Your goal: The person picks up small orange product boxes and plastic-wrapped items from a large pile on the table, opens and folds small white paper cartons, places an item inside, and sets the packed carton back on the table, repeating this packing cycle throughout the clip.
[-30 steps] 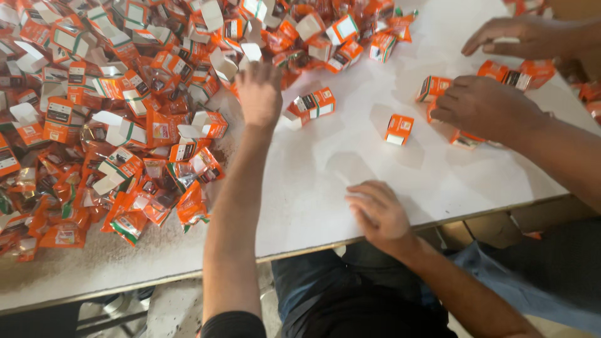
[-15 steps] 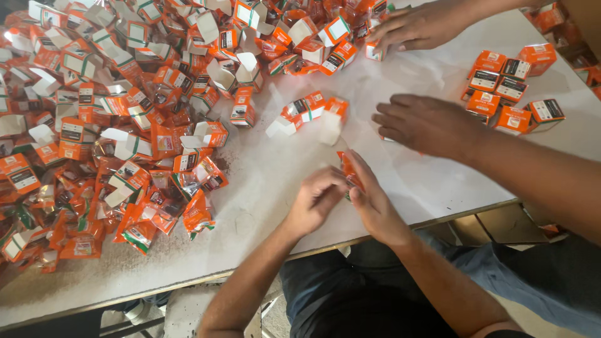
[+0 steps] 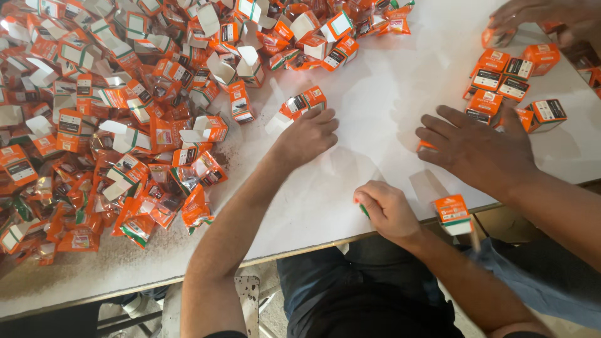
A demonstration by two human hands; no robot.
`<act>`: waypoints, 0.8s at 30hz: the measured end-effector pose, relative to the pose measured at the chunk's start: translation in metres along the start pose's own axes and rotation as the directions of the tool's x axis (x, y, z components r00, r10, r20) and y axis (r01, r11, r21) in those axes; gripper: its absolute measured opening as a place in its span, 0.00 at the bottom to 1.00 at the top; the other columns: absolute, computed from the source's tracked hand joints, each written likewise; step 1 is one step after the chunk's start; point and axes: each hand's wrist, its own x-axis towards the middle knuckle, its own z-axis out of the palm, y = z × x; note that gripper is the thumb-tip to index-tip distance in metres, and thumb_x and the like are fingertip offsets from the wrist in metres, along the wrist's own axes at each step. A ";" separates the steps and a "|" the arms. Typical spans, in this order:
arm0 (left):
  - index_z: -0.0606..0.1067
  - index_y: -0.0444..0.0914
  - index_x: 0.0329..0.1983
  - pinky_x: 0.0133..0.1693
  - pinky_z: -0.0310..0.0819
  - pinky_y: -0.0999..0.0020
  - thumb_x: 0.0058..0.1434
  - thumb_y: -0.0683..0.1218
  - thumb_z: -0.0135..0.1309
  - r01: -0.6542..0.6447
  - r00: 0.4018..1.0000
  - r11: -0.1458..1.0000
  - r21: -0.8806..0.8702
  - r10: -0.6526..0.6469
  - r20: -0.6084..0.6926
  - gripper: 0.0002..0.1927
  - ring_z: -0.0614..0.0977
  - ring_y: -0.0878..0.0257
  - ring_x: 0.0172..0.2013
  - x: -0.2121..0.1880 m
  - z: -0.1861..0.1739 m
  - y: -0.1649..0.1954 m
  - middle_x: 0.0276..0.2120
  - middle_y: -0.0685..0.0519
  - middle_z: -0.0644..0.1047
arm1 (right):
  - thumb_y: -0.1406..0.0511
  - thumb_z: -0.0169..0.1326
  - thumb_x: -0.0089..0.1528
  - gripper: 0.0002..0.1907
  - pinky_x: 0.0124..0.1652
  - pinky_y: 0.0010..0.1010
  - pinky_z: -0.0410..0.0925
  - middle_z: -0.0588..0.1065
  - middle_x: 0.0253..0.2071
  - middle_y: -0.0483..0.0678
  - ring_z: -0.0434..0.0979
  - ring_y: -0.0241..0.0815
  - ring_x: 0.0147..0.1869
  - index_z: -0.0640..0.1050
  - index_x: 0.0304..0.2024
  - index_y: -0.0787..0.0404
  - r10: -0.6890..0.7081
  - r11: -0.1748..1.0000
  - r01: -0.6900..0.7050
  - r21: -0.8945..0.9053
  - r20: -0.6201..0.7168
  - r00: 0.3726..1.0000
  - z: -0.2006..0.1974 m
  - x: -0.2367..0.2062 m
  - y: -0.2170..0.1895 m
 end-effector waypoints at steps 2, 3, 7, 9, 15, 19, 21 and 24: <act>0.76 0.38 0.32 0.53 0.73 0.57 0.58 0.41 0.61 0.069 0.989 0.998 -0.003 -0.068 0.130 0.05 0.77 0.53 0.53 -0.005 -0.004 0.005 0.38 0.51 0.76 | 0.65 0.52 0.67 0.08 0.40 0.34 0.69 0.76 0.32 0.49 0.76 0.47 0.38 0.77 0.36 0.64 -0.199 0.980 0.198 0.030 0.228 0.953 -0.015 0.018 0.014; 0.76 0.38 0.33 0.51 0.73 0.56 0.55 0.41 0.61 0.159 0.987 0.984 -0.074 -0.158 0.030 0.06 0.78 0.52 0.50 -0.010 -0.007 0.009 0.38 0.50 0.76 | 0.64 0.53 0.67 0.10 0.37 0.36 0.67 0.74 0.30 0.50 0.74 0.47 0.35 0.76 0.34 0.65 -0.175 0.983 0.184 0.008 0.340 0.924 -0.023 0.031 0.023; 0.76 0.34 0.43 0.41 0.76 0.55 0.56 0.38 0.59 0.431 0.830 0.831 -0.353 -0.518 -0.206 0.11 0.80 0.47 0.38 -0.039 -0.024 0.051 0.37 0.47 0.76 | 0.59 0.58 0.65 0.20 0.31 0.39 0.62 0.65 0.22 0.53 0.65 0.45 0.27 0.72 0.25 0.67 -0.066 0.981 0.163 -0.108 0.601 0.797 -0.064 0.093 0.057; 0.74 0.33 0.40 0.29 0.74 0.58 0.60 0.36 0.59 0.582 0.674 0.595 -0.554 -0.735 -0.081 0.07 0.79 0.52 0.25 -0.049 -0.028 0.083 0.33 0.46 0.76 | 0.60 0.60 0.64 0.21 0.30 0.38 0.62 0.65 0.23 0.53 0.64 0.44 0.27 0.71 0.25 0.67 0.020 0.989 0.065 -0.136 0.547 0.837 -0.072 0.108 0.065; 0.73 0.34 0.39 0.26 0.75 0.61 0.54 0.34 0.58 0.656 0.560 0.469 -0.591 -0.828 -0.035 0.10 0.78 0.55 0.22 -0.063 -0.032 0.146 0.27 0.48 0.74 | 0.65 0.56 0.65 0.12 0.38 0.31 0.69 0.77 0.36 0.46 0.75 0.38 0.36 0.76 0.49 0.63 -0.050 0.999 0.047 0.018 0.270 0.962 -0.054 0.078 0.046; 0.73 0.35 0.37 0.27 0.74 0.59 0.55 0.33 0.58 0.667 0.546 0.539 -0.514 -0.823 -0.155 0.08 0.78 0.52 0.24 -0.055 -0.031 0.170 0.26 0.48 0.74 | 0.67 0.57 0.65 0.18 0.42 0.29 0.72 0.79 0.39 0.47 0.80 0.39 0.41 0.78 0.59 0.58 -0.021 0.998 0.030 -0.046 0.184 0.983 -0.040 0.033 0.005; 0.72 0.36 0.34 0.28 0.74 0.59 0.54 0.34 0.57 0.616 0.576 0.560 -0.554 -0.800 -0.169 0.09 0.78 0.51 0.26 -0.045 -0.030 0.182 0.27 0.48 0.74 | 0.63 0.67 0.55 0.32 0.39 0.30 0.73 0.78 0.39 0.48 0.79 0.41 0.39 0.73 0.61 0.59 0.160 0.987 -0.156 -0.032 0.210 0.965 -0.034 0.012 -0.017; 0.71 0.36 0.32 0.28 0.75 0.60 0.54 0.35 0.59 0.521 0.639 0.497 -0.694 -0.766 -0.070 0.08 0.80 0.50 0.26 -0.037 -0.034 0.183 0.28 0.48 0.76 | 0.65 0.65 0.55 0.26 0.38 0.32 0.74 0.78 0.38 0.50 0.81 0.44 0.39 0.74 0.54 0.62 0.202 0.979 -0.199 -0.043 0.058 0.978 -0.023 -0.004 -0.037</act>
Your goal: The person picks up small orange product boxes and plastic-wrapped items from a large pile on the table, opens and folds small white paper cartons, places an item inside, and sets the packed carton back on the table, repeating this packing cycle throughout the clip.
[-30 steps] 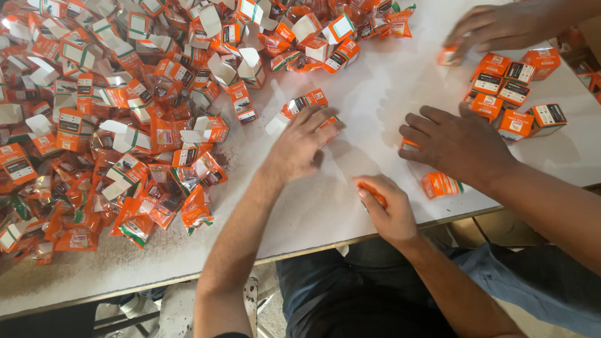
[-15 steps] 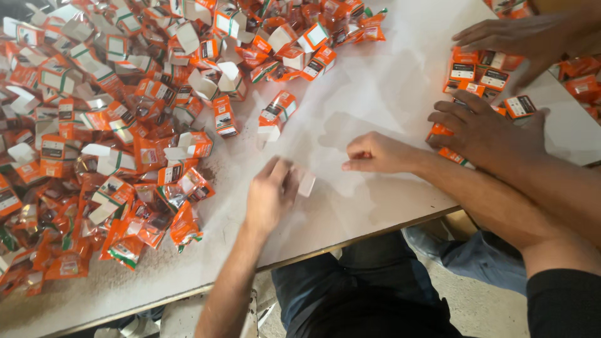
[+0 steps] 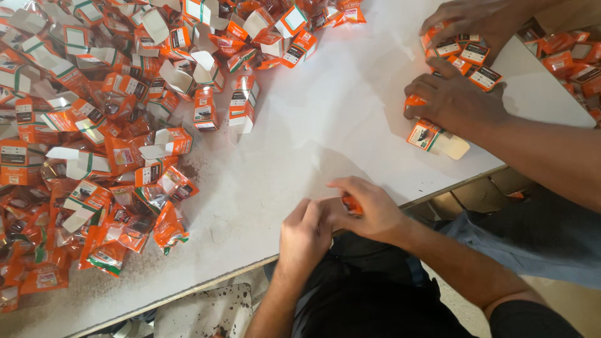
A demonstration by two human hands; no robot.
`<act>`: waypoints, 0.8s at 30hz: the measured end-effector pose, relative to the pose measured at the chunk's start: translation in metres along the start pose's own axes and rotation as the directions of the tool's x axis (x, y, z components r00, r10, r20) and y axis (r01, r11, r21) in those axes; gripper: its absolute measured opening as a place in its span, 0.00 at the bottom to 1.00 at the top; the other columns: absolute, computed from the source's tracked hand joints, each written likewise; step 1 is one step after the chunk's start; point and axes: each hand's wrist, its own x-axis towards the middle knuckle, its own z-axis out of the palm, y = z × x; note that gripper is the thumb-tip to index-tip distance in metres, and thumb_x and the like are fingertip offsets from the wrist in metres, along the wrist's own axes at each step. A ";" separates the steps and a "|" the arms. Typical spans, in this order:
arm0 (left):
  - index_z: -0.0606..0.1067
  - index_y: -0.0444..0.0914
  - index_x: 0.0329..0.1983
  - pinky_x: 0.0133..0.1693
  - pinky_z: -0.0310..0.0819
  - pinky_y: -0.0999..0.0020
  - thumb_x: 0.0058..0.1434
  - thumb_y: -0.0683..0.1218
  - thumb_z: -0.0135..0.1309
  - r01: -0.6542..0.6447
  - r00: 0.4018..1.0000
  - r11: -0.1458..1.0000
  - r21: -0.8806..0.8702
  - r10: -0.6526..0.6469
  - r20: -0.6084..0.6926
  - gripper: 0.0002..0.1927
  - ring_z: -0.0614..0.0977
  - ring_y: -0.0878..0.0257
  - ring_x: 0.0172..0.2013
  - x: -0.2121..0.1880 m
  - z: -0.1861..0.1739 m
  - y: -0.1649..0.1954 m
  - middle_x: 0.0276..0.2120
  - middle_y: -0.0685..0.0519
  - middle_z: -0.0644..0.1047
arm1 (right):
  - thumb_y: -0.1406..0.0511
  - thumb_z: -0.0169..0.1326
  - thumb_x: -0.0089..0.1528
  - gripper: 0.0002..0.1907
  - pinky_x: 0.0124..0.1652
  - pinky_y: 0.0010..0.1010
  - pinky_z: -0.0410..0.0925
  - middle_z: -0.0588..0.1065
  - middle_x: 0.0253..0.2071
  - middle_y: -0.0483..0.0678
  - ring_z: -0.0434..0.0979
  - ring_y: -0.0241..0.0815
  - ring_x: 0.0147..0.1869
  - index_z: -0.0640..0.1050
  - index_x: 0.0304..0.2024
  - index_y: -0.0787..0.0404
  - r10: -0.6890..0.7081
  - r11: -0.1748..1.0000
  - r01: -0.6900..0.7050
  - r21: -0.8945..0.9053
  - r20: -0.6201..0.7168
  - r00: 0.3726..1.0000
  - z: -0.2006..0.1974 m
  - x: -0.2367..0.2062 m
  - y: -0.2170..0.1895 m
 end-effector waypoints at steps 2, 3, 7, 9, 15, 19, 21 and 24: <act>0.73 0.35 0.34 0.26 0.76 0.61 0.62 0.37 0.61 0.112 0.984 0.987 -0.113 -0.094 0.154 0.07 0.81 0.53 0.24 0.015 -0.009 -0.005 0.27 0.47 0.76 | 0.67 0.61 0.58 0.15 0.38 0.33 0.74 0.78 0.38 0.51 0.82 0.46 0.39 0.77 0.48 0.62 -0.037 0.999 0.033 -0.040 -0.107 0.994 0.000 -0.003 0.000; 0.74 0.36 0.36 0.27 0.76 0.61 0.63 0.37 0.60 0.144 0.980 0.970 -0.198 -0.111 0.166 0.05 0.82 0.53 0.25 0.027 -0.013 -0.009 0.27 0.48 0.77 | 0.68 0.60 0.59 0.12 0.38 0.34 0.74 0.79 0.38 0.51 0.82 0.48 0.39 0.78 0.46 0.62 -0.047 0.997 0.039 -0.068 -0.124 0.991 -0.003 -0.005 0.002; 0.75 0.39 0.48 0.48 0.80 0.56 0.59 0.39 0.64 -0.405 0.901 0.914 -0.028 0.404 0.157 0.15 0.82 0.49 0.48 0.090 0.010 -0.022 0.45 0.50 0.79 | 0.68 0.60 0.60 0.07 0.38 0.34 0.74 0.80 0.38 0.52 0.83 0.50 0.38 0.79 0.41 0.62 0.023 0.993 -0.032 -0.113 -0.084 0.996 -0.018 -0.024 0.014; 0.74 0.44 0.59 0.57 0.73 0.52 0.48 0.35 0.62 -0.652 0.686 0.754 -0.081 0.632 0.361 0.32 0.75 0.48 0.60 0.121 0.052 -0.020 0.60 0.48 0.75 | 0.69 0.59 0.58 0.09 0.39 0.33 0.74 0.80 0.38 0.52 0.83 0.50 0.40 0.79 0.41 0.62 0.013 0.992 -0.020 -0.125 -0.060 0.998 -0.026 -0.041 0.016; 0.69 0.47 0.56 0.56 0.73 0.55 0.55 0.47 0.61 -0.720 0.540 0.688 -0.091 0.637 0.551 0.25 0.77 0.52 0.58 0.133 0.145 -0.012 0.53 0.54 0.76 | 0.69 0.59 0.58 0.09 0.40 0.31 0.74 0.80 0.35 0.49 0.82 0.41 0.38 0.80 0.42 0.61 0.202 0.969 -0.217 -0.120 -0.122 0.972 -0.044 -0.079 0.021; 0.71 0.46 0.52 0.51 0.75 0.55 0.59 0.45 0.59 -0.722 0.635 0.685 0.094 0.603 0.484 0.18 0.79 0.56 0.50 0.120 0.096 -0.019 0.43 0.55 0.77 | 0.69 0.59 0.57 0.10 0.40 0.31 0.73 0.81 0.36 0.48 0.82 0.40 0.38 0.80 0.42 0.61 0.170 0.971 -0.189 -0.144 -0.132 0.977 -0.053 -0.079 0.027; 0.74 0.40 0.50 0.53 0.74 0.52 0.63 0.43 0.57 -0.559 0.817 0.725 0.403 0.564 0.119 0.12 0.78 0.51 0.50 0.132 0.032 -0.033 0.48 0.49 0.78 | 0.69 0.60 0.58 0.09 0.40 0.31 0.73 0.81 0.35 0.47 0.82 0.38 0.38 0.80 0.42 0.61 0.130 0.980 -0.150 -0.133 -0.149 0.980 -0.053 -0.073 0.026; 0.74 0.40 0.55 0.52 0.68 0.46 0.47 0.55 0.66 0.114 0.820 0.518 0.848 0.433 -0.375 0.32 0.70 0.38 0.57 0.141 -0.078 -0.052 0.54 0.31 0.73 | 0.70 0.58 0.57 0.10 0.36 0.31 0.73 0.79 0.34 0.49 0.81 0.43 0.35 0.80 0.42 0.62 0.157 0.983 -0.168 -0.067 -0.145 0.977 -0.043 -0.061 0.015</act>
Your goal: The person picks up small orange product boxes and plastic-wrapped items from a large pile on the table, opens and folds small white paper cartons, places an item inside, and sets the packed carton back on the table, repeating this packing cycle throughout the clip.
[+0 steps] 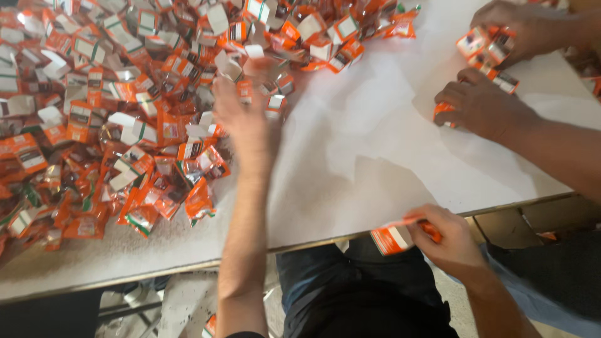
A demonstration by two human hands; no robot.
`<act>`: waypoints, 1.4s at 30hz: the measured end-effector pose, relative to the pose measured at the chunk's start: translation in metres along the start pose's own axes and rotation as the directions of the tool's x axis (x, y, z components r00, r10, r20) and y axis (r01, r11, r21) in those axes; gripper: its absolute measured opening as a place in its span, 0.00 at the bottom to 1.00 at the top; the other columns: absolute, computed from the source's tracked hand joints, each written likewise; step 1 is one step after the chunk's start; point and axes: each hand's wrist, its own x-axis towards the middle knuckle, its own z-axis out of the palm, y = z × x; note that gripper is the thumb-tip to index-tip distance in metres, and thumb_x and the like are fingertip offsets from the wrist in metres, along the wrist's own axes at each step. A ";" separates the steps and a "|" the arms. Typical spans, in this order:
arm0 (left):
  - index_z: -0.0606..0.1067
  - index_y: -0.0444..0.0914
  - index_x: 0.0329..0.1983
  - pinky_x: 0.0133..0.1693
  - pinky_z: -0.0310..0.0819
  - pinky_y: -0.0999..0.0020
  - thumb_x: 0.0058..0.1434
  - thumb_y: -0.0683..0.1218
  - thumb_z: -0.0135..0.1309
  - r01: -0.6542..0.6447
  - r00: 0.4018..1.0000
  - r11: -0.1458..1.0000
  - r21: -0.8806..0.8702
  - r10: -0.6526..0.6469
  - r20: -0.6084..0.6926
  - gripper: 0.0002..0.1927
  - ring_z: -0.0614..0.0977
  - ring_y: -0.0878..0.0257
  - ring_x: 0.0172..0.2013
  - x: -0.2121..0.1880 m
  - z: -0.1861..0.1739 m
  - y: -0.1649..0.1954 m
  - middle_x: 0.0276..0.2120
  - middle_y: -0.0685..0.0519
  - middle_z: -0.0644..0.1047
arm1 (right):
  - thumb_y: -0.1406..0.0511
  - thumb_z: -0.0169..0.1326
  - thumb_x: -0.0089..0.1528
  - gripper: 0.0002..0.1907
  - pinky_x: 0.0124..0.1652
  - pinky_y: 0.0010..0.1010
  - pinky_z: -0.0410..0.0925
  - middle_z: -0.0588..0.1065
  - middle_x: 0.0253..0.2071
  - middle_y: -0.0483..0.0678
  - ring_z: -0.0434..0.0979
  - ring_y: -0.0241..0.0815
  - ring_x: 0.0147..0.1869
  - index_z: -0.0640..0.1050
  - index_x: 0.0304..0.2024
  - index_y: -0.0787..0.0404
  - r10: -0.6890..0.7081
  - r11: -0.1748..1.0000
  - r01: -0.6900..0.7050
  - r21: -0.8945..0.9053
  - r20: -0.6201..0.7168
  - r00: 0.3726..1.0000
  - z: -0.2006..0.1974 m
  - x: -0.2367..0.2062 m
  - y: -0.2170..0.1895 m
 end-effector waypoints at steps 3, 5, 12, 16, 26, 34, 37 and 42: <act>0.70 0.32 0.52 0.54 0.73 0.45 0.58 0.44 0.69 0.173 0.977 0.897 -0.406 -0.102 0.190 0.25 0.76 0.35 0.53 -0.032 -0.057 -0.006 0.49 0.36 0.74 | 0.68 0.59 0.59 0.07 0.35 0.33 0.72 0.78 0.34 0.50 0.80 0.47 0.34 0.79 0.41 0.60 -0.184 0.976 0.173 -0.136 -0.074 0.980 0.023 0.020 -0.018; 0.69 0.37 0.41 0.34 0.76 0.54 0.53 0.51 0.73 0.159 0.946 0.668 -0.727 0.109 0.307 0.26 0.80 0.45 0.33 -0.079 -0.098 0.028 0.35 0.45 0.76 | 0.67 0.58 0.59 0.10 0.37 0.38 0.73 0.79 0.37 0.51 0.81 0.52 0.38 0.78 0.43 0.59 -0.319 0.915 0.289 -0.281 -0.066 0.945 0.039 0.030 -0.031; 0.74 0.35 0.41 0.33 0.79 0.63 0.65 0.39 0.57 0.662 0.730 0.436 -0.609 -0.191 0.657 0.05 0.84 0.52 0.33 -0.137 -0.094 0.065 0.36 0.47 0.80 | 0.64 0.56 0.63 0.14 0.34 0.38 0.73 0.81 0.32 0.53 0.82 0.52 0.35 0.76 0.51 0.59 -0.234 0.958 0.237 -0.162 0.040 0.971 0.073 0.063 -0.055; 0.75 0.34 0.40 0.35 0.81 0.64 0.63 0.39 0.59 0.735 0.662 0.391 -0.554 -0.238 0.711 0.05 0.85 0.53 0.35 -0.143 -0.085 0.052 0.43 0.44 0.78 | 0.63 0.54 0.65 0.11 0.34 0.35 0.74 0.81 0.32 0.52 0.84 0.50 0.33 0.74 0.48 0.61 -0.101 0.993 0.091 0.078 0.143 0.985 0.072 0.072 -0.047; 0.73 0.37 0.54 0.42 0.87 0.64 0.58 0.45 0.67 0.546 0.771 0.526 -0.652 -0.011 0.637 0.23 0.82 0.47 0.53 -0.154 -0.083 0.052 0.56 0.44 0.76 | 0.64 0.58 0.62 0.19 0.33 0.38 0.71 0.78 0.30 0.54 0.80 0.51 0.32 0.71 0.53 0.63 -0.081 0.996 0.082 -0.032 0.044 0.996 0.081 0.065 -0.047; 0.67 0.40 0.63 0.36 0.87 0.68 0.59 0.42 0.66 0.672 0.675 0.445 -0.592 -0.039 0.737 0.30 0.87 0.54 0.42 -0.151 -0.086 0.050 0.57 0.46 0.74 | 0.70 0.64 0.57 0.36 0.51 0.42 0.71 0.73 0.51 0.60 0.77 0.58 0.51 0.64 0.65 0.67 -0.438 0.857 0.366 -0.364 -0.138 0.888 0.067 0.034 -0.024; 0.67 0.40 0.64 0.36 0.87 0.69 0.58 0.41 0.66 0.617 0.728 0.446 -0.648 -0.012 0.685 0.32 0.86 0.53 0.43 -0.150 -0.084 0.049 0.56 0.45 0.75 | 0.69 0.65 0.60 0.32 0.51 0.37 0.71 0.74 0.51 0.55 0.78 0.51 0.51 0.64 0.61 0.63 -0.390 0.921 0.383 -0.077 -0.190 0.901 0.069 0.038 -0.032; 0.66 0.38 0.65 0.41 0.85 0.64 0.56 0.38 0.64 0.627 0.723 0.413 -0.660 0.007 0.691 0.34 0.84 0.51 0.46 -0.152 -0.084 0.046 0.57 0.44 0.75 | 0.64 0.66 0.57 0.20 0.50 0.42 0.68 0.77 0.46 0.50 0.75 0.52 0.50 0.76 0.49 0.61 -0.715 0.665 0.680 -0.309 -0.002 0.699 0.069 0.046 -0.069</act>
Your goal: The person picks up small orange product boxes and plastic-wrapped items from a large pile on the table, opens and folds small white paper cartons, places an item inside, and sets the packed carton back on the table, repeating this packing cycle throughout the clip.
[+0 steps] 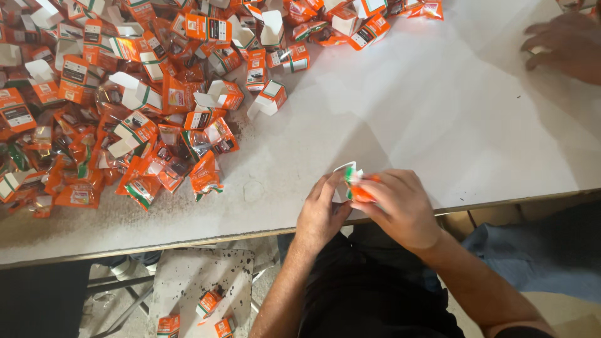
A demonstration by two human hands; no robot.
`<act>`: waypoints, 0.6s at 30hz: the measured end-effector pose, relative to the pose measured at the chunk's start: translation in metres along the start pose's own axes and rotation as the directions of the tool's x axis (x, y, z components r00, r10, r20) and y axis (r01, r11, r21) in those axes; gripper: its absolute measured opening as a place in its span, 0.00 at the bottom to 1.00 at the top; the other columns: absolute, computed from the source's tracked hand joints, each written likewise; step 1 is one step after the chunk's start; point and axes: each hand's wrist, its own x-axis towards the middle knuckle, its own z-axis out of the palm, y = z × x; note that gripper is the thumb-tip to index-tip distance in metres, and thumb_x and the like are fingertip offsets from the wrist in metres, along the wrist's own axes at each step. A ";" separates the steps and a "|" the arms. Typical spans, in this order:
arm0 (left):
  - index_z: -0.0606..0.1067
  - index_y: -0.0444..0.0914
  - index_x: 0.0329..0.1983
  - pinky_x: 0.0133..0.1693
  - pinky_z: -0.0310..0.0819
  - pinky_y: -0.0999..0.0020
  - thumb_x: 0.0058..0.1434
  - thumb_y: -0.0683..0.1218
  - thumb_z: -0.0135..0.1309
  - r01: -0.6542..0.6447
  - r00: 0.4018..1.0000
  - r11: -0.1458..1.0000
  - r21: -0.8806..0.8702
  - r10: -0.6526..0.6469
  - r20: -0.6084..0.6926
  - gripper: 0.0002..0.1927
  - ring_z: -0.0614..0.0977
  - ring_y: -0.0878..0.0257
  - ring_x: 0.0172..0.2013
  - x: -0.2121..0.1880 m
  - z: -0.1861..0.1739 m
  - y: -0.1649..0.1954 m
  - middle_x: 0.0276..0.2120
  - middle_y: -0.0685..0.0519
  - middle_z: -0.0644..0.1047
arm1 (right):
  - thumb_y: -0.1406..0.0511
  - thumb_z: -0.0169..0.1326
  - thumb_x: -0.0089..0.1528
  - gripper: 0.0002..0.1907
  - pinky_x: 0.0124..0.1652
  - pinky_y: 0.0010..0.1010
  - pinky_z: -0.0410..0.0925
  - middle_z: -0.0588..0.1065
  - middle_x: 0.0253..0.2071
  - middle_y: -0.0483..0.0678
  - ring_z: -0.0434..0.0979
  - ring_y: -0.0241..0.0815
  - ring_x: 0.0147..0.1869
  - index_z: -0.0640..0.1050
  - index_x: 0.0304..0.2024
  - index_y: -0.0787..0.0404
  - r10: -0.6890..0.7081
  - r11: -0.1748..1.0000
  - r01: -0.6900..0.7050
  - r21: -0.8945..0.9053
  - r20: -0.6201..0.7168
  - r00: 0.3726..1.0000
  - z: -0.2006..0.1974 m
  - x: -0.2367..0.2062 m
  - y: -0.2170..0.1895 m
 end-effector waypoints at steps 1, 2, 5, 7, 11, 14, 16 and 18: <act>0.65 0.37 0.65 0.44 0.83 0.62 0.55 0.38 0.64 -0.050 0.998 0.998 0.025 0.051 -0.037 0.35 0.83 0.49 0.49 0.000 0.000 -0.001 0.57 0.44 0.75 | 0.65 0.64 0.57 0.18 0.49 0.42 0.68 0.77 0.44 0.49 0.75 0.51 0.49 0.77 0.48 0.62 -0.011 0.999 0.017 -0.051 0.101 0.995 0.002 0.009 0.001; 0.65 0.36 0.65 0.47 0.82 0.60 0.53 0.37 0.64 -0.096 0.992 0.994 0.049 0.100 -0.071 0.36 0.82 0.47 0.51 -0.001 0.001 -0.002 0.58 0.43 0.75 | 0.67 0.63 0.57 0.16 0.48 0.42 0.68 0.77 0.43 0.48 0.75 0.50 0.48 0.78 0.48 0.62 -0.015 0.994 0.036 -0.100 0.203 0.979 0.004 0.015 0.002; 0.69 0.36 0.62 0.49 0.81 0.58 0.54 0.40 0.67 -0.095 0.994 0.989 0.115 0.101 -0.044 0.32 0.81 0.46 0.53 -0.003 0.003 -0.003 0.56 0.45 0.76 | 0.70 0.59 0.57 0.11 0.48 0.42 0.69 0.77 0.40 0.45 0.75 0.48 0.47 0.79 0.43 0.60 -0.024 0.989 0.079 -0.128 0.385 0.923 0.011 0.021 0.011; 0.70 0.36 0.60 0.51 0.81 0.59 0.56 0.40 0.67 -0.105 0.989 0.990 0.096 0.114 -0.091 0.29 0.82 0.47 0.54 -0.003 0.004 -0.003 0.58 0.45 0.76 | 0.70 0.58 0.59 0.09 0.50 0.40 0.69 0.77 0.42 0.46 0.75 0.48 0.49 0.79 0.43 0.59 -0.024 0.995 0.058 -0.076 0.393 0.919 0.017 0.015 0.015; 0.74 0.36 0.54 0.50 0.81 0.60 0.56 0.41 0.67 -0.106 0.987 0.984 0.142 0.121 -0.104 0.23 0.81 0.49 0.53 -0.001 0.003 -0.003 0.56 0.46 0.76 | 0.66 0.61 0.66 0.12 0.57 0.34 0.68 0.76 0.52 0.50 0.74 0.46 0.59 0.78 0.51 0.63 0.041 0.998 -0.046 0.037 0.141 0.989 0.027 -0.005 0.016; 0.75 0.36 0.53 0.51 0.77 0.56 0.52 0.40 0.67 -0.160 0.978 0.957 0.243 0.187 -0.093 0.24 0.79 0.46 0.51 -0.002 0.003 -0.006 0.52 0.44 0.75 | 0.64 0.61 0.67 0.13 0.64 0.44 0.61 0.77 0.55 0.46 0.69 0.45 0.66 0.80 0.52 0.61 -0.074 0.988 0.085 -0.128 0.091 0.993 0.025 -0.014 0.013; 0.76 0.37 0.52 0.49 0.76 0.56 0.49 0.41 0.68 -0.085 0.990 0.957 0.279 0.112 -0.084 0.26 0.77 0.45 0.49 -0.004 0.004 -0.009 0.48 0.43 0.74 | 0.63 0.61 0.65 0.14 0.66 0.50 0.56 0.77 0.56 0.44 0.67 0.46 0.67 0.81 0.52 0.61 -0.127 0.960 0.156 -0.231 0.139 0.982 0.024 -0.015 0.011; 0.76 0.37 0.56 0.49 0.76 0.56 0.49 0.41 0.69 -0.028 0.996 0.963 0.266 0.050 -0.076 0.28 0.76 0.46 0.48 -0.007 0.005 -0.012 0.47 0.43 0.73 | 0.61 0.61 0.65 0.16 0.66 0.53 0.53 0.77 0.57 0.45 0.66 0.46 0.68 0.82 0.53 0.61 -0.099 0.956 0.148 -0.255 0.193 0.976 0.022 -0.014 0.009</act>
